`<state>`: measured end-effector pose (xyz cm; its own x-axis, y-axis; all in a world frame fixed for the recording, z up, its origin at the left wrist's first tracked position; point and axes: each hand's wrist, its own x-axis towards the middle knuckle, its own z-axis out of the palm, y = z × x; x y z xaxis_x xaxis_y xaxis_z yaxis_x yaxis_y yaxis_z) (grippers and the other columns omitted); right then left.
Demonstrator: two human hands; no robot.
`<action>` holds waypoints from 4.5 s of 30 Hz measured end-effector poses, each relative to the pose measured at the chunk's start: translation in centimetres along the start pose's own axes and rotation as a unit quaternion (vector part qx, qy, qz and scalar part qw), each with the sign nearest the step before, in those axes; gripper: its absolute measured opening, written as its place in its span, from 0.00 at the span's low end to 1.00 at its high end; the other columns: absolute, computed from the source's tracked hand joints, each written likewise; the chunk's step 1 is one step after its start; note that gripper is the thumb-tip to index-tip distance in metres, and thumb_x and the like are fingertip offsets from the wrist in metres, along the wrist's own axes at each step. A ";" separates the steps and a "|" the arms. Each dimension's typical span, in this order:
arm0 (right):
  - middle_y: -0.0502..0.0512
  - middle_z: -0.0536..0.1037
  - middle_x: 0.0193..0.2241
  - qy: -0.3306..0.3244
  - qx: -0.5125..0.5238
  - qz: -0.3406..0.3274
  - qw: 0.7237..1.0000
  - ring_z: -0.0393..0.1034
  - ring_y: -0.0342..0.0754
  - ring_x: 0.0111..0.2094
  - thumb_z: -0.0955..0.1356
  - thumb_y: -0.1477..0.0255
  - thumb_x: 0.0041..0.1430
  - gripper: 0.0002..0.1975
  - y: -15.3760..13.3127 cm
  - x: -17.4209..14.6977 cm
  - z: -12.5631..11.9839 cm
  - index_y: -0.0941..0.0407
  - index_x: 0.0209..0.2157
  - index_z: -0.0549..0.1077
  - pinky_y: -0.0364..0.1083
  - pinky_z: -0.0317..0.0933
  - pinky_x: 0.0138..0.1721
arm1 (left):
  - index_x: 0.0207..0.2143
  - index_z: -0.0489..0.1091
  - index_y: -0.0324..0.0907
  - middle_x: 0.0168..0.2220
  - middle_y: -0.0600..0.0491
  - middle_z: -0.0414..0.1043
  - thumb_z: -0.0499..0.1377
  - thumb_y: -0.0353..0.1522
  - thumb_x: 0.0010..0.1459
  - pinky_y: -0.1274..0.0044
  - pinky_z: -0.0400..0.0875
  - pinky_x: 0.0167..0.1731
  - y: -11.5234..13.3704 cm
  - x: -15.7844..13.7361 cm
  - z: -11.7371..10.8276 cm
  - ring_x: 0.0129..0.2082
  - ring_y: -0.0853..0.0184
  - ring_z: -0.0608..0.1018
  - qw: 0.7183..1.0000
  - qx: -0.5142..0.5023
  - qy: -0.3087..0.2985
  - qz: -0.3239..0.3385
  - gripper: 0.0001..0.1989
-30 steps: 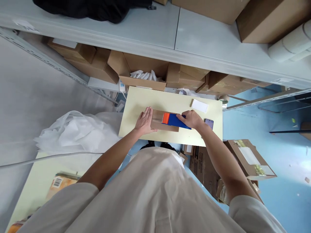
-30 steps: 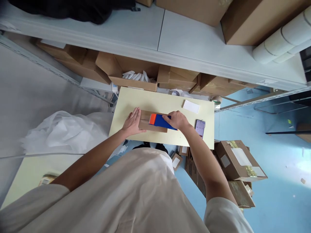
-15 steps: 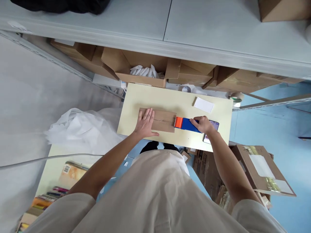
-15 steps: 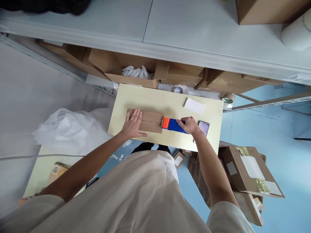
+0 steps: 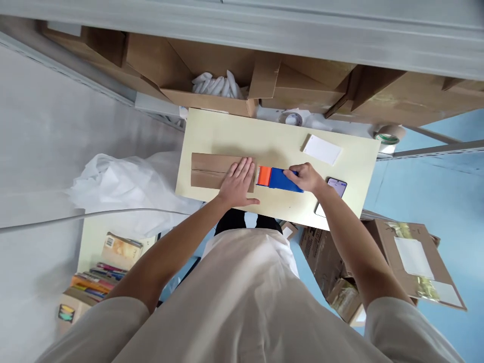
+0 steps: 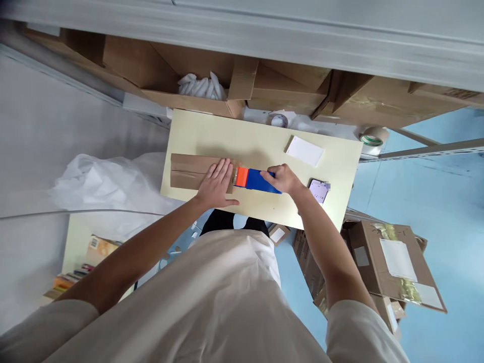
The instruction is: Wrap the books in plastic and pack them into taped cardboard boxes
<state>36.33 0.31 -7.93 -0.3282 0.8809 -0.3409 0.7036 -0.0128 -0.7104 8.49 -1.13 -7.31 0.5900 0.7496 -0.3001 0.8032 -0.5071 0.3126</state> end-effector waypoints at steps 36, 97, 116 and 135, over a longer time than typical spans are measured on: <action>0.79 0.54 0.63 0.261 -0.155 0.208 0.930 0.50 0.65 0.64 0.65 0.70 0.57 0.38 -3.5 -5.8 12.1 0.68 0.64 0.46 0.62 0.53 0.57 | 0.68 0.39 0.38 0.70 0.41 0.35 0.51 0.55 0.57 0.63 0.39 0.66 -10.8 -7.6 0.3 0.69 0.55 0.41 0.867 -0.343 0.248 -0.262 0.46; 0.64 0.75 0.36 0.268 0.082 0.293 0.914 0.68 0.60 0.45 0.64 0.66 0.59 0.13 1.0 -3.8 13.5 0.56 0.45 0.66 0.56 0.56 0.50 | 0.56 0.66 0.41 0.67 0.41 0.48 0.57 0.40 0.57 0.54 0.39 0.63 0.3 6.4 -0.9 0.67 0.48 0.49 0.995 0.002 -0.012 0.101 0.26; 0.46 0.68 0.18 0.249 0.510 0.086 0.819 0.56 0.40 0.18 0.69 0.56 0.48 0.17 3.7 -8.6 11.4 0.56 0.30 0.72 0.41 0.50 0.21 | 0.38 0.77 0.38 0.34 0.48 0.78 0.67 0.44 0.46 0.70 0.71 0.40 5.6 14.4 -4.8 0.36 0.63 0.78 0.835 -0.431 -0.334 -0.070 0.21; 0.46 0.62 0.19 0.300 0.483 0.060 0.820 0.53 0.40 0.20 0.69 0.54 0.48 0.18 1.6 -9.4 13.5 0.55 0.29 0.69 0.42 0.48 0.22 | 0.34 0.75 0.36 0.34 0.46 0.78 0.59 0.46 0.56 0.73 0.71 0.33 4.7 11.6 -3.7 0.32 0.66 0.78 0.794 -0.522 -0.279 -0.137 0.21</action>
<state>32.05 -14.36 -14.22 0.2803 0.9165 -0.2853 -0.2147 -0.2298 -0.9493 18.84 6.72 -5.98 0.5833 0.3173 -0.7477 0.5738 0.4906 0.6558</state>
